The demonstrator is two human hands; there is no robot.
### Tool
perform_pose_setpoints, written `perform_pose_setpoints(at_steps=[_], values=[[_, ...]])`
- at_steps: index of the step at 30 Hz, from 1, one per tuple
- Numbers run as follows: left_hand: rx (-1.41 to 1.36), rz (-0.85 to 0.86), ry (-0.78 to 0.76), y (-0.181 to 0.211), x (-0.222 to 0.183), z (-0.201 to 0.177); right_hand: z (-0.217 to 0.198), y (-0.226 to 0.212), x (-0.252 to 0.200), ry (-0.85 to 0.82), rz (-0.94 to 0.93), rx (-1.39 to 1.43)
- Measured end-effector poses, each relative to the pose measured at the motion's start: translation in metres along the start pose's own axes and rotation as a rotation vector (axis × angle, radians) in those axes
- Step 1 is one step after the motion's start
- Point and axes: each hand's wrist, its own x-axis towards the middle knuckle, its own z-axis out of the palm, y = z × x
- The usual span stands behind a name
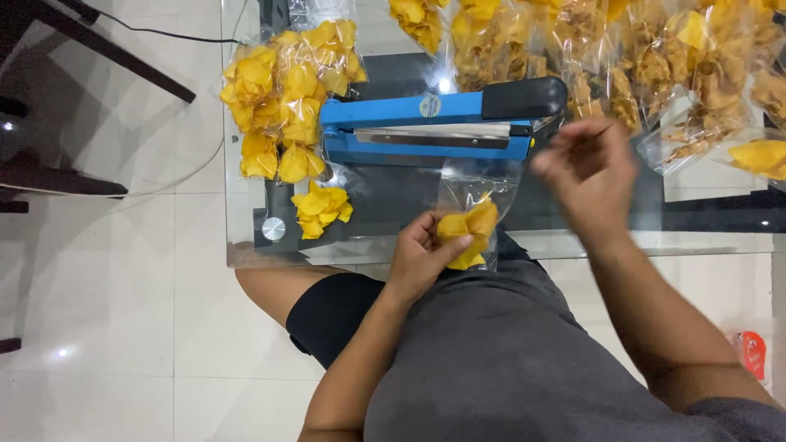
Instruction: Bagging yellow food items into plastic bags and sealing them using a manual heat sealer.
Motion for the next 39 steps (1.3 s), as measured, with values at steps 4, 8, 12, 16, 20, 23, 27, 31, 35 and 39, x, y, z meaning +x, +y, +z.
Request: perform_pose_setpoints(at_steps=[4,8,12,16,20,23,27,31,35,39], values=[[-0.027,0.222,-0.089,0.012,-0.011,0.009,0.021,0.004,-0.029,-0.259,0.27,0.376],[0.094,0.351,-0.07,0.032,-0.014,0.016,0.027,-0.007,-0.03,-0.329,0.226,0.379],[0.204,0.585,0.086,0.054,-0.012,0.022,0.031,-0.027,-0.024,-0.368,0.046,0.362],[0.245,0.664,0.211,0.064,-0.007,0.025,0.028,-0.031,-0.022,-0.374,-0.001,0.322],[0.251,0.645,0.195,0.073,-0.013,0.027,0.023,-0.013,-0.024,-0.297,0.035,0.341],[0.199,0.562,0.186,0.063,-0.011,0.022,0.027,-0.008,-0.026,-0.291,0.126,0.318],[0.1,0.493,0.14,0.043,-0.007,0.015,0.036,-0.014,-0.034,-0.333,0.14,0.297],[0.238,0.477,0.194,0.032,-0.003,0.008,0.038,-0.001,-0.042,-0.31,0.146,0.305],[0.264,0.468,0.215,0.034,-0.003,0.006,0.036,0.005,-0.038,-0.285,0.185,0.308],[0.166,0.42,0.209,0.042,-0.01,0.012,0.036,0.001,-0.035,-0.26,0.251,0.329]])
